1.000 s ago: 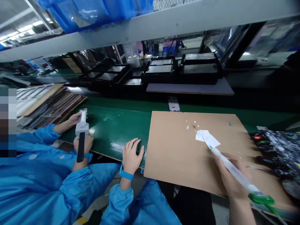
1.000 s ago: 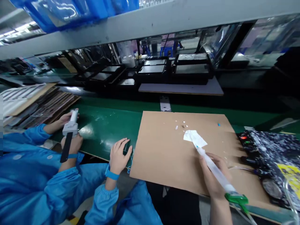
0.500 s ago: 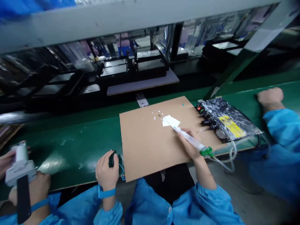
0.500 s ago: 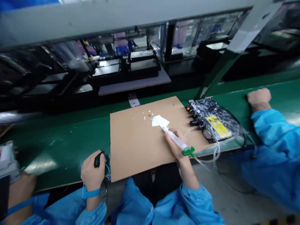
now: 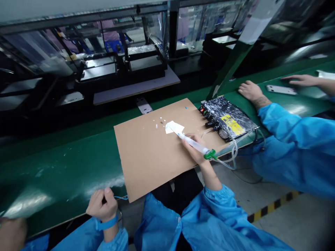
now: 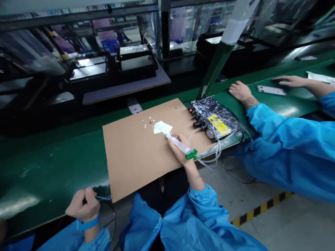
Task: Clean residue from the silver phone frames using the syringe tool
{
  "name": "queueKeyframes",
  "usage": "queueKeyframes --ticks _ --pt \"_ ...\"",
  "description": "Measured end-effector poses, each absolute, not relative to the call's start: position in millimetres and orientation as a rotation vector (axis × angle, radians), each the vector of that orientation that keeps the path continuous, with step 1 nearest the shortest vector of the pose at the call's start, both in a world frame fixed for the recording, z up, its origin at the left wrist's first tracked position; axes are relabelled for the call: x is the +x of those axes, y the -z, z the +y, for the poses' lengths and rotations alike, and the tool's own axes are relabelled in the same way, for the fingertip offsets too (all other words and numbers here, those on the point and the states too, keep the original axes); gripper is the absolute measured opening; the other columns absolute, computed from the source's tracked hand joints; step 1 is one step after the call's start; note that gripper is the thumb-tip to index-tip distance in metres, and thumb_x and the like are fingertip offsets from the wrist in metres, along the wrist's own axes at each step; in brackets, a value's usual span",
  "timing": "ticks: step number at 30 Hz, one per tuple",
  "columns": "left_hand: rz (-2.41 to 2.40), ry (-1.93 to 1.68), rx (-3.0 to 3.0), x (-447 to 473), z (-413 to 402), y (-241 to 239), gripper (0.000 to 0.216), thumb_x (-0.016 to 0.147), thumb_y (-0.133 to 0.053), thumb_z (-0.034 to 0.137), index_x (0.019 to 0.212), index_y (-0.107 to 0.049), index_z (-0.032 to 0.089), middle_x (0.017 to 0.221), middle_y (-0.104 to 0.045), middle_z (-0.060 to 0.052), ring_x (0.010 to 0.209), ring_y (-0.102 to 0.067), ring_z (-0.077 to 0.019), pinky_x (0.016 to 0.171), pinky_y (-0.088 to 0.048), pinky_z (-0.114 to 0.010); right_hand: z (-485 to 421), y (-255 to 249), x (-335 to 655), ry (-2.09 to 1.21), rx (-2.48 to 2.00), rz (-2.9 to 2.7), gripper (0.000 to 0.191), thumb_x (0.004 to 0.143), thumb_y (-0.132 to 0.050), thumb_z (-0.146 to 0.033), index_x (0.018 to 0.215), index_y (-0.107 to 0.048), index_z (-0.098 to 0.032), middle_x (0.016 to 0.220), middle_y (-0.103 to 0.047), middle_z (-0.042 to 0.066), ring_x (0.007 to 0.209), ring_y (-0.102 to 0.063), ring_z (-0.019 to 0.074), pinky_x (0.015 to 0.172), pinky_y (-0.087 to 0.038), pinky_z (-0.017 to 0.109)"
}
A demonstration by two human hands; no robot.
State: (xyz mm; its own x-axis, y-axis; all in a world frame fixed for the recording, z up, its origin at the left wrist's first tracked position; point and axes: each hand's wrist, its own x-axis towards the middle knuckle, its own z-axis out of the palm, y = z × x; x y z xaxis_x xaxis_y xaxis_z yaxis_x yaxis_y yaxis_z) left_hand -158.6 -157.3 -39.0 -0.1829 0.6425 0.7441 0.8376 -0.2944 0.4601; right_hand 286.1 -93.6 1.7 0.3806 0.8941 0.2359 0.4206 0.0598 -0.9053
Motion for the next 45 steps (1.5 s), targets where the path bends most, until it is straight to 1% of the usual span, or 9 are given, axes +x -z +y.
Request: queueKeyframes --ticks 3,7,10,17,21,28,33,37,45 --pt "-1.833 1.468 -1.806 -159 -157 41 0.061 0.119 -0.063 0.057 0.065 -0.063 0.028 0.058 -0.061 -0.005 0.057 -0.058 -0.0241 0.067 -0.044 -0.040 -94 0 287 -0.567 -1.578 -1.230 0.056 0.108 -0.080 -0.078 0.121 -0.080 -0.023 0.100 -0.086 0.007 0.078 -0.071 0.0190 0.073 -0.059 0.033" --pt "-1.914 1.304 -1.744 -152 -153 37 0.062 0.115 -0.069 0.052 0.061 -0.050 0.030 0.058 -0.055 -0.004 0.059 -0.050 -0.0227 0.068 -0.039 -0.039 -91 10 288 -0.562 -1.532 -1.163 0.057 0.100 -0.086 -0.076 0.118 -0.081 -0.023 0.110 -0.089 0.011 0.082 -0.075 0.0224 0.074 -0.061 0.037" --pt "-1.955 1.240 -1.747 -147 -151 33 0.059 0.118 -0.063 0.045 0.064 -0.047 0.030 0.062 -0.055 -0.003 0.065 -0.050 -0.0237 0.071 -0.040 -0.038 -87 17 288 -0.546 -1.514 -1.155 0.053 0.097 -0.090 -0.071 0.116 -0.083 -0.023 0.117 -0.090 0.014 0.091 -0.079 0.0252 0.080 -0.065 0.039" --pt "-1.938 1.242 -1.757 -145 -151 31 0.051 0.118 -0.062 0.036 0.069 -0.049 0.030 0.065 -0.055 -0.002 0.067 -0.052 -0.0236 0.072 -0.039 -0.038 -89 13 285 -0.499 -1.525 -1.153 0.050 0.097 -0.089 -0.069 0.113 -0.084 -0.022 0.106 -0.089 0.012 0.082 -0.074 0.0225 0.072 -0.060 0.037" --pt "-1.957 1.234 -1.756 -145 -151 31 0.049 0.118 -0.063 0.037 0.070 -0.051 0.030 0.065 -0.057 -0.002 0.067 -0.053 -0.0240 0.072 -0.040 -0.038 -90 11 285 -0.487 -1.549 -1.162 0.044 0.098 -0.088 -0.063 0.113 -0.085 -0.022 0.099 -0.087 0.009 0.071 -0.065 0.0186 0.067 -0.054 0.035" --pt "-1.976 1.222 -1.748 -144 -151 30 0.049 0.117 -0.062 0.038 0.070 -0.050 0.031 0.064 -0.057 -0.002 0.067 -0.053 -0.0250 0.072 -0.040 -0.038 -90 6 283 -0.513 -1.537 -1.177 0.039 0.095 -0.088 -0.058 0.111 -0.086 -0.022 0.084 -0.079 0.004 0.070 -0.060 0.0193 0.066 -0.052 0.035" --pt "-1.991 1.216 -1.741 -144 -151 30 0.051 0.117 -0.062 0.038 0.069 -0.049 0.030 0.064 -0.058 -0.003 0.067 -0.054 -0.0246 0.071 -0.038 -0.038 -89 10 287 -0.577 -1.483 -1.251 0.029 0.093 -0.085 -0.046 0.112 -0.088 -0.025 0.098 -0.081 0.006 0.075 -0.063 0.0207 0.073 -0.055 0.037" --pt "-1.963 1.214 -1.749 -145 -152 32 0.049 0.116 -0.064 0.035 0.069 -0.050 0.030 0.064 -0.057 -0.002 0.067 -0.054 -0.0242 0.071 -0.040 -0.037 -89 13 297 -0.582 -1.457 -1.405 0.029 0.091 -0.087 -0.043 0.114 -0.094 -0.028 0.096 -0.071 0.004 0.079 -0.064 0.0217 0.075 -0.055 0.038" --pt "-1.914 1.207 -1.749 -144 -152 32 0.048 0.117 -0.065 0.032 0.071 -0.052 0.030 0.064 -0.058 -0.001 0.065 -0.054 -0.0235 0.070 -0.040 -0.037 -92 13 299 -0.514 -1.383 -1.566 0.017 0.104 -0.080 -0.034 0.106 -0.096 -0.031 0.101 -0.059 0.006 0.091 -0.064 0.0243 0.082 -0.056 0.040"
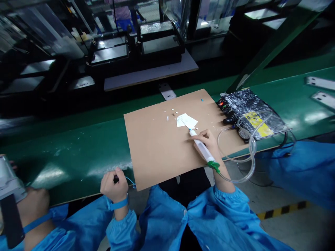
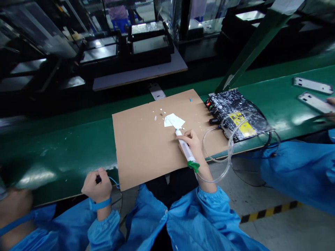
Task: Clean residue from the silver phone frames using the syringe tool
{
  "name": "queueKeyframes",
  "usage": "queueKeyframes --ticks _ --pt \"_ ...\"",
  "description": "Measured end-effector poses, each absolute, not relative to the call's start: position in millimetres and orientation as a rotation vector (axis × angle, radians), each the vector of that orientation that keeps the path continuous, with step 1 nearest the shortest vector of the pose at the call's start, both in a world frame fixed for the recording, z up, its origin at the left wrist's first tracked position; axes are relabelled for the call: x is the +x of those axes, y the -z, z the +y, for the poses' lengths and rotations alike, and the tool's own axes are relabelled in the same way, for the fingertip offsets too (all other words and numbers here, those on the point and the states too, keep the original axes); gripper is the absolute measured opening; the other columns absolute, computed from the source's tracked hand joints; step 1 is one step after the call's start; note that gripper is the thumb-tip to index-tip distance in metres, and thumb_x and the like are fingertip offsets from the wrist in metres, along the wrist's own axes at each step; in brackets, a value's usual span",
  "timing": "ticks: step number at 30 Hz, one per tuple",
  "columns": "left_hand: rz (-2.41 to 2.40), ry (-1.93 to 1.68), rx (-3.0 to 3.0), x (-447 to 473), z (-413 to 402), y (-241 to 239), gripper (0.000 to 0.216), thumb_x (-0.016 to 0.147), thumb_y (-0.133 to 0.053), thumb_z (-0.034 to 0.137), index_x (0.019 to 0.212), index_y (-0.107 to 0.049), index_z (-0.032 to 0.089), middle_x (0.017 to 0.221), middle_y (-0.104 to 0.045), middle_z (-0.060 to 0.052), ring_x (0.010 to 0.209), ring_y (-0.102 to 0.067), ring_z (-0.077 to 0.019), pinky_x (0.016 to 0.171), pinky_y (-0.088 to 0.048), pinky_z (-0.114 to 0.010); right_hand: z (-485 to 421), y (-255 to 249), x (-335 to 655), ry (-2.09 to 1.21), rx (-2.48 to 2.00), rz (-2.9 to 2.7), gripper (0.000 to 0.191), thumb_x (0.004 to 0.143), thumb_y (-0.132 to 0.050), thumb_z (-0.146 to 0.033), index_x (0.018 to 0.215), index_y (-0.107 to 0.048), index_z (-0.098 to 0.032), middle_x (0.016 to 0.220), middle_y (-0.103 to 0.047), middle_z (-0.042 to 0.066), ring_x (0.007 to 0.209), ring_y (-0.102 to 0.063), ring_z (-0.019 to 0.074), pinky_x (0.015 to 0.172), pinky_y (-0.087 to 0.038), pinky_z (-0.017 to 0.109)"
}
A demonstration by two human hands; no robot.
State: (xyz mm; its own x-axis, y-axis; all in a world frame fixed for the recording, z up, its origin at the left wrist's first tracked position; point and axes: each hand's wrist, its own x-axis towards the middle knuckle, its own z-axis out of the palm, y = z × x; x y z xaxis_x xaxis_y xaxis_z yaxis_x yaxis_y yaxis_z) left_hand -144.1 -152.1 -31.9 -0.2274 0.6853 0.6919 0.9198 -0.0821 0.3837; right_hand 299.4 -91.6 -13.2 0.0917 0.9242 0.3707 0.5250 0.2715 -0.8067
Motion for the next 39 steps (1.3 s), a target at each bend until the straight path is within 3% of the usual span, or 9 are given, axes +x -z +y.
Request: queueKeyframes --ticks 10,19,26,31,36,39 --pt "-1.911 1.217 -1.749 -145 -152 32 0.047 0.116 -0.066 0.032 0.071 -0.054 0.030 0.064 -0.059 -0.001 0.064 -0.055 -0.0236 0.070 -0.041 -0.037 -91 17 300 -0.384 -1.323 -1.583 0.021 0.109 -0.076 -0.037 0.102 -0.094 -0.030 0.096 -0.057 0.004 0.083 -0.060 0.0210 0.075 -0.052 0.037" --pt "-1.938 1.220 -1.743 -144 -153 32 0.048 0.116 -0.066 0.033 0.070 -0.054 0.030 0.065 -0.062 -0.002 0.065 -0.057 -0.0240 0.069 -0.041 -0.037 -94 11 293 -0.317 -1.449 -1.459 0.015 0.099 -0.080 -0.036 0.107 -0.090 -0.027 0.094 -0.066 0.003 0.080 -0.064 0.0214 0.074 -0.056 0.037" --pt "-1.908 1.216 -1.754 -146 -154 34 0.046 0.116 -0.067 0.031 0.071 -0.054 0.030 0.065 -0.059 -0.001 0.065 -0.055 -0.0241 0.069 -0.040 -0.037 -96 5 283 -0.280 -1.546 -1.040 0.036 0.094 -0.088 -0.055 0.107 -0.078 -0.023 0.091 -0.077 0.003 0.077 -0.067 0.0201 0.073 -0.060 0.036" --pt "-1.903 1.225 -1.754 -146 -152 34 0.047 0.116 -0.067 0.032 0.071 -0.055 0.029 0.065 -0.060 -0.001 0.065 -0.056 -0.0236 0.069 -0.041 -0.037 -94 2 282 -0.249 -1.552 -0.902 0.044 0.090 -0.093 -0.062 0.093 -0.073 -0.023 0.090 -0.078 0.006 0.080 -0.074 0.0226 0.073 -0.063 0.037" --pt "-1.980 1.200 -1.729 -143 -153 32 0.049 0.117 -0.063 0.035 0.070 -0.051 0.030 0.064 -0.059 -0.002 0.065 -0.056 -0.0237 0.070 -0.042 -0.038 -95 0 281 -0.331 -1.571 -0.899 0.058 0.086 -0.095 -0.075 0.095 -0.073 -0.022 0.083 -0.075 0.004 0.070 -0.067 0.0205 0.063 -0.055 0.035" --pt "-2.045 1.194 -1.729 -138 -153 28 0.050 0.117 -0.060 0.035 0.069 -0.047 0.031 0.065 -0.058 -0.003 0.065 -0.057 -0.0251 0.070 -0.043 -0.041 -95 6 287 -0.321 -1.604 -0.894 0.060 0.081 -0.096 -0.077 0.097 -0.076 -0.022 0.087 -0.079 0.007 0.073 -0.070 0.0224 0.066 -0.054 0.037"
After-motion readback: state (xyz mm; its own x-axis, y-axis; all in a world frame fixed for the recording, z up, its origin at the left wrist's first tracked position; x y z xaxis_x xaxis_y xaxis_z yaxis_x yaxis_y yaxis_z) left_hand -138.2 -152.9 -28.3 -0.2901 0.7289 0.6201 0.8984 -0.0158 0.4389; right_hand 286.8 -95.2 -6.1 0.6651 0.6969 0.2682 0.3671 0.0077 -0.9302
